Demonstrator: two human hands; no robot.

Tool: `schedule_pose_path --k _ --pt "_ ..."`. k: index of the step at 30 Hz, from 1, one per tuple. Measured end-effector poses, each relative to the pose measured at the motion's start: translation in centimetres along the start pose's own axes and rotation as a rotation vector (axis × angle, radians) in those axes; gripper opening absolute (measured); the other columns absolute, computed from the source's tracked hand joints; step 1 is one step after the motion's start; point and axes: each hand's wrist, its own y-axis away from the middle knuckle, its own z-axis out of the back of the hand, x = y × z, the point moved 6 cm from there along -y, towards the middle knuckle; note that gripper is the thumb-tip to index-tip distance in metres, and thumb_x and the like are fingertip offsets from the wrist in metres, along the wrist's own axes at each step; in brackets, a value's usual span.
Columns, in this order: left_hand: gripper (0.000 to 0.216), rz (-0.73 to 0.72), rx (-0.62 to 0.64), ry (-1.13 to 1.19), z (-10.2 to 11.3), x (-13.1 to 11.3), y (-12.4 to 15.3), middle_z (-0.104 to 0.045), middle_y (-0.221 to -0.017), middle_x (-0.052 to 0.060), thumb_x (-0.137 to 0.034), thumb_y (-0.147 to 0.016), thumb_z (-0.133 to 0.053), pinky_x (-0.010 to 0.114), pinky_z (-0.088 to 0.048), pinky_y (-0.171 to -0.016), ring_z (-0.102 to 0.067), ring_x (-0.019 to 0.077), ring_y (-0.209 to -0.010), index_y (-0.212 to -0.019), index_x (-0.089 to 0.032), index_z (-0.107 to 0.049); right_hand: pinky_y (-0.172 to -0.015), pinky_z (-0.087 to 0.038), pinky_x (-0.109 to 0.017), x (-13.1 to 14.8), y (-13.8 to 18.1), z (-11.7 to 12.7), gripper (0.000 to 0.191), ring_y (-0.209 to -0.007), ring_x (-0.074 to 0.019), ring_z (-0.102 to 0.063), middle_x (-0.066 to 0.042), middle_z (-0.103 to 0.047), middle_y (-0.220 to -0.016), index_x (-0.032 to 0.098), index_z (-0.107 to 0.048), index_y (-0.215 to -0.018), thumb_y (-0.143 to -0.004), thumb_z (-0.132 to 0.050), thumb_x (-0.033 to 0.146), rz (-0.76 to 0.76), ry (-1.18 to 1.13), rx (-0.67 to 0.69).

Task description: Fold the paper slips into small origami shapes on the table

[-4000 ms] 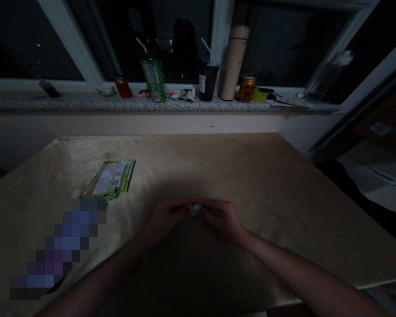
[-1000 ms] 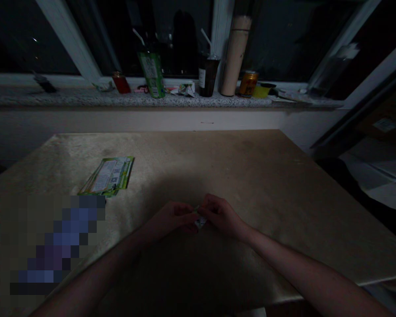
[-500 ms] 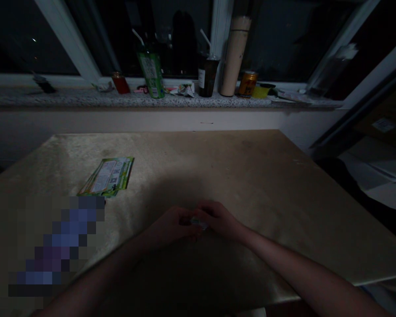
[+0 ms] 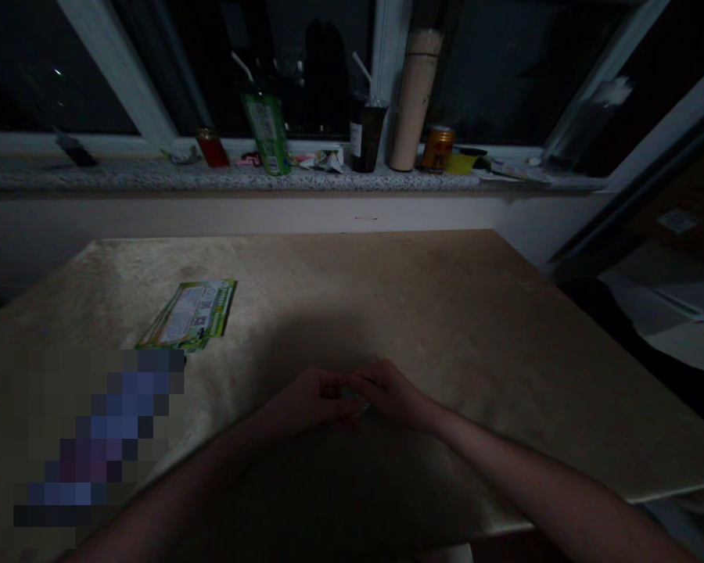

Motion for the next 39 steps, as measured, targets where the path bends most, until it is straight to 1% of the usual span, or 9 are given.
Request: schedule_pose_path --k 5,9,13,17,21,24,30,34,39 --pt "0.021 -0.004 -0.033 -0.040 0.3 -0.3 -0.1 -0.069 -0.069 -0.001 -0.035 -0.075 -0.068 0.022 -0.044 -0.061 -0.062 0.0144 -0.062 -0.088 -0.019 -0.073 -0.047 -0.031 -0.019 -0.3 0.0 0.4 0.052 -0.049 -0.0075 -0.041 0.002 -0.048 -0.053 0.014 -0.056 -0.061 -0.088 -0.043 0.056 0.001 0.026 -0.065" --pt "0.019 -0.020 -0.039 -0.031 0.4 -0.3 -0.2 -0.068 -0.068 -0.002 -0.033 -0.074 -0.067 0.022 -0.042 -0.059 -0.060 0.0133 -0.060 -0.086 -0.020 -0.073 -0.048 -0.032 -0.020 -0.6 -0.2 0.3 0.050 -0.052 -0.0086 -0.043 0.001 -0.050 -0.055 0.014 -0.058 -0.063 -0.089 -0.044 0.054 -0.015 0.041 -0.077" --pt "0.017 0.000 -0.100 -0.019 0.4 -0.1 -0.2 -0.066 -0.063 -0.002 -0.034 -0.074 -0.066 0.022 -0.041 -0.059 -0.059 0.0133 -0.058 -0.077 -0.018 -0.072 -0.049 -0.033 -0.021 -0.8 -0.5 0.4 0.051 -0.052 -0.0094 -0.045 0.001 -0.050 -0.052 0.014 -0.058 -0.061 -0.086 -0.047 0.058 -0.072 0.002 -0.082" --pt "0.021 0.002 -0.164 0.084 0.6 -0.2 -0.1 -0.065 -0.062 -0.002 -0.038 -0.073 -0.068 0.022 -0.041 -0.058 -0.058 0.0124 -0.056 -0.068 -0.017 -0.069 -0.047 -0.030 -0.020 -0.3 -0.7 0.8 0.055 -0.050 -0.0080 -0.040 0.003 -0.045 -0.052 0.015 -0.054 -0.059 -0.084 -0.045 0.063 -0.044 -0.053 -0.061" --pt "0.021 0.046 -0.239 0.086 1.2 -0.3 0.3 -0.066 -0.064 -0.001 -0.039 -0.072 -0.068 0.022 -0.042 -0.058 -0.058 0.0127 -0.059 -0.068 -0.018 -0.069 -0.047 -0.027 -0.020 -0.2 -0.5 1.0 0.049 -0.051 -0.0069 -0.035 0.004 -0.043 -0.056 0.015 -0.054 -0.066 -0.086 -0.046 0.059 -0.025 -0.068 -0.010" --pt "0.021 0.044 -0.257 0.031 1.8 -0.4 0.4 -0.067 -0.064 -0.001 -0.038 -0.072 -0.068 0.022 -0.042 -0.059 -0.059 0.0136 -0.060 -0.067 -0.018 -0.070 -0.048 -0.026 -0.020 -0.3 -0.4 1.0 0.045 -0.052 -0.0070 -0.034 0.004 -0.043 -0.058 0.015 -0.055 -0.071 -0.087 -0.048 0.057 -0.025 -0.089 0.023" --pt "0.023 -0.004 -0.174 0.035 2.3 -0.2 0.2 -0.072 -0.076 0.000 -0.042 -0.077 -0.066 0.024 -0.045 -0.066 -0.064 0.0152 -0.070 -0.078 -0.020 -0.073 -0.054 -0.030 -0.022 -0.3 -0.6 1.2 0.042 -0.057 -0.0086 -0.037 0.003 -0.044 -0.063 0.015 -0.055 -0.072 -0.087 -0.050 0.054 0.006 -0.103 -0.002" --pt "0.024 -0.040 -0.257 0.027 2.9 -0.3 0.2 -0.072 -0.076 0.000 -0.043 -0.079 -0.063 0.024 -0.047 -0.068 -0.065 0.0150 -0.071 -0.079 -0.021 -0.072 -0.062 -0.035 -0.023 0.2 -0.6 1.5 0.040 -0.065 -0.0108 -0.043 0.001 -0.048 -0.069 0.016 -0.056 -0.073 -0.087 -0.051 0.052 0.070 -0.097 -0.029" --pt "0.024 -0.034 -0.314 0.018 2.9 -0.5 0.3 -0.070 -0.070 0.001 -0.041 -0.078 -0.062 0.024 -0.048 -0.064 -0.064 0.0141 -0.065 -0.074 -0.019 -0.071 -0.061 -0.035 -0.023 0.4 -0.5 1.5 0.041 -0.064 -0.0107 -0.043 0.002 -0.049 -0.067 0.016 -0.055 -0.071 -0.085 -0.052 0.055 0.071 -0.112 -0.037"
